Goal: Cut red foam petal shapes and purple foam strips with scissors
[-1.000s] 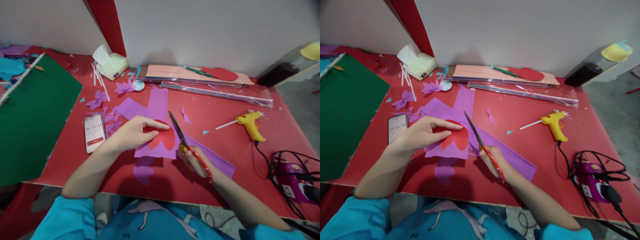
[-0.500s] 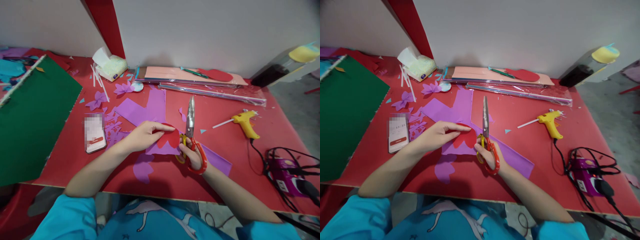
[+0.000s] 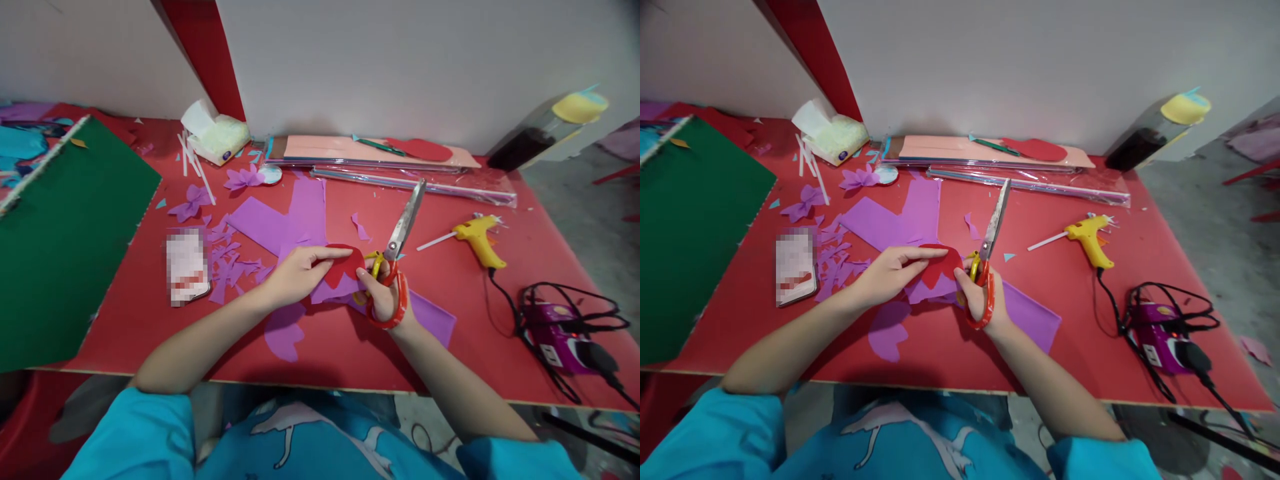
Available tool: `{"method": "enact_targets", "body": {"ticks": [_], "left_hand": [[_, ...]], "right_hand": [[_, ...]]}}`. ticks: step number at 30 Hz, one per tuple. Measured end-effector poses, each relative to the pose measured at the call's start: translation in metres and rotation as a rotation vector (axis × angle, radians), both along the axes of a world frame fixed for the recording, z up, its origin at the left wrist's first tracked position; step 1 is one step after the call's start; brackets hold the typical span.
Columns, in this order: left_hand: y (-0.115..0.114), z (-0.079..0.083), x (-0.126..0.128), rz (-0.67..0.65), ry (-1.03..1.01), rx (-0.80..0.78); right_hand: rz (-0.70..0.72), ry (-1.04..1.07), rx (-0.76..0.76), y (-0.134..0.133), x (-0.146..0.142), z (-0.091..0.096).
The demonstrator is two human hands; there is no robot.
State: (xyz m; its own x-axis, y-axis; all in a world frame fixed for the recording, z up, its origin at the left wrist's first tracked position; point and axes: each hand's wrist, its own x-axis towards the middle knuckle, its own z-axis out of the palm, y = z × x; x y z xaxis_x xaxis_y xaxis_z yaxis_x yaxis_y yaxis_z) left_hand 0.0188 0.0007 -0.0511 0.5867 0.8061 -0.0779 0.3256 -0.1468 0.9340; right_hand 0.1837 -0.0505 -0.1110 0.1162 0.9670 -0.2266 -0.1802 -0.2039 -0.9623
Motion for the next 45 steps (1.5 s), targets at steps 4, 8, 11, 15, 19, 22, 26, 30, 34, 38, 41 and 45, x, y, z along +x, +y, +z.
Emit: {"method": "enact_targets", "body": {"ticks": [4, 8, 11, 15, 19, 22, 26, 30, 34, 38, 41, 45], "left_hand": [[-0.002, -0.001, 0.000, 0.008, 0.020, -0.028], [-0.006, -0.004, -0.005, 0.052, -0.003, -0.050], [-0.008, -0.011, -0.012, 0.163, -0.043, -0.139], [-0.009, -0.024, -0.024, 0.179, -0.150, -0.316], [-0.008, -0.032, -0.032, 0.006, -0.113, -0.389], [-0.009, -0.034, -0.031, -0.060, -0.037, -0.300], [-0.010, -0.037, -0.029, -0.106, 0.068, -0.117], [-0.012, -0.044, -0.029, -0.102, 0.083, -0.042], [-0.014, -0.052, -0.026, 0.016, 0.026, -0.063], [-0.019, -0.061, -0.019, 0.246, -0.125, -0.115], [-0.023, -0.067, -0.013, 0.362, -0.241, -0.182], [-0.029, -0.072, -0.011, 0.403, -0.291, -0.155]], "right_hand": [[-0.025, -0.174, 0.042, 0.001, 0.006, 0.000], [0.011, -0.421, 0.157, 0.000, 0.011, -0.002], [0.068, -0.526, 0.206, -0.001, 0.012, -0.002], [0.156, -0.675, 0.263, -0.002, 0.011, 0.003], [0.275, -0.724, 0.316, -0.002, 0.010, 0.008], [0.350, -0.711, 0.274, -0.002, 0.009, 0.009], [0.384, -0.721, 0.209, -0.003, 0.008, 0.007], [0.351, -0.706, 0.193, -0.003, 0.007, 0.005], [0.228, -0.628, 0.143, -0.005, 0.006, 0.000], [0.149, -0.513, 0.128, -0.007, 0.004, -0.005], [0.168, -0.560, 0.162, -0.008, 0.001, -0.001], [0.155, -0.623, 0.146, -0.008, -0.004, 0.008]]}}
